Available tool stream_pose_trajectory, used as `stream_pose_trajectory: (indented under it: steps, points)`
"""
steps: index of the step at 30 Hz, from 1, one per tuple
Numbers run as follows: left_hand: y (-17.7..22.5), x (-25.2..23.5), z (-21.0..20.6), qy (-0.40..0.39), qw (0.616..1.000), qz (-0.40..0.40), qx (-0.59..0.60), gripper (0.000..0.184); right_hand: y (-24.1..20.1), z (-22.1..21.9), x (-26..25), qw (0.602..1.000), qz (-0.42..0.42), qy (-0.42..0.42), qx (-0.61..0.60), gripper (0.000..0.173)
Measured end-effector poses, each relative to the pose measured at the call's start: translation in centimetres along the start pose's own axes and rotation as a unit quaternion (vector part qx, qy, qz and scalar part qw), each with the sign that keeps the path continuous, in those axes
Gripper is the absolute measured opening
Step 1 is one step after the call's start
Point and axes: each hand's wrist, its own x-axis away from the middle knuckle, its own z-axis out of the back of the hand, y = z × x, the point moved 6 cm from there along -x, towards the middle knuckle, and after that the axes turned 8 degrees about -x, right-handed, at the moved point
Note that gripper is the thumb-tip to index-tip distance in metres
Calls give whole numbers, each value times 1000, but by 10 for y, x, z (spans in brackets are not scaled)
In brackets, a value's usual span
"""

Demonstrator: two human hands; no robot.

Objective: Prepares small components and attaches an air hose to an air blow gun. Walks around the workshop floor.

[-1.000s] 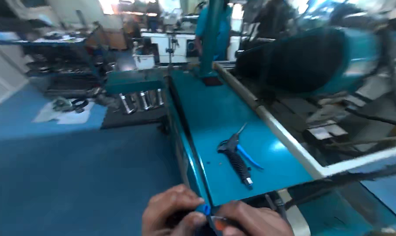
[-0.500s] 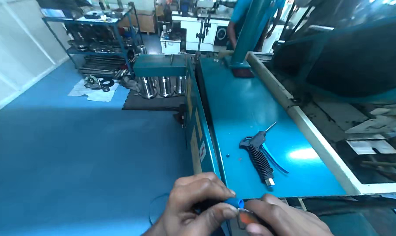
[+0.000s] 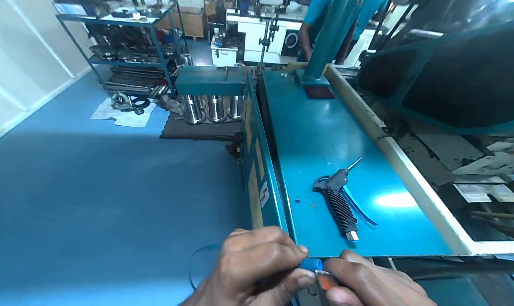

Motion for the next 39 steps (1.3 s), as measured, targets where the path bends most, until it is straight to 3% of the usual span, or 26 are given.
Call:
stream_pose_trajectory:
  steps: [11, 16, 20, 26, 39]
  points:
    - [8, 2, -3, -4, 996, -34, -77, 17, -3, -1, -2, 1000, 4, 8, -23, 41]
    - [3, 4, -2, 7, 1000, -1, -5, 19, 0, -2, 0, 1000, 0, 16, -19, 43]
    - [5, 2, 0, -4, 1000, -3, -20, 20, 8, 1, 2, 1000, -5, 13, -17, 45]
    - [-1, 2, -1, -2, 999, 42, 23, 24, 5, 10, 2, 996, -4, 2, -84, 42]
    - [0, 1, -2, -57, 994, 43, 84, 30, 3, 7, 1, 997, 49, -51, -10, 41]
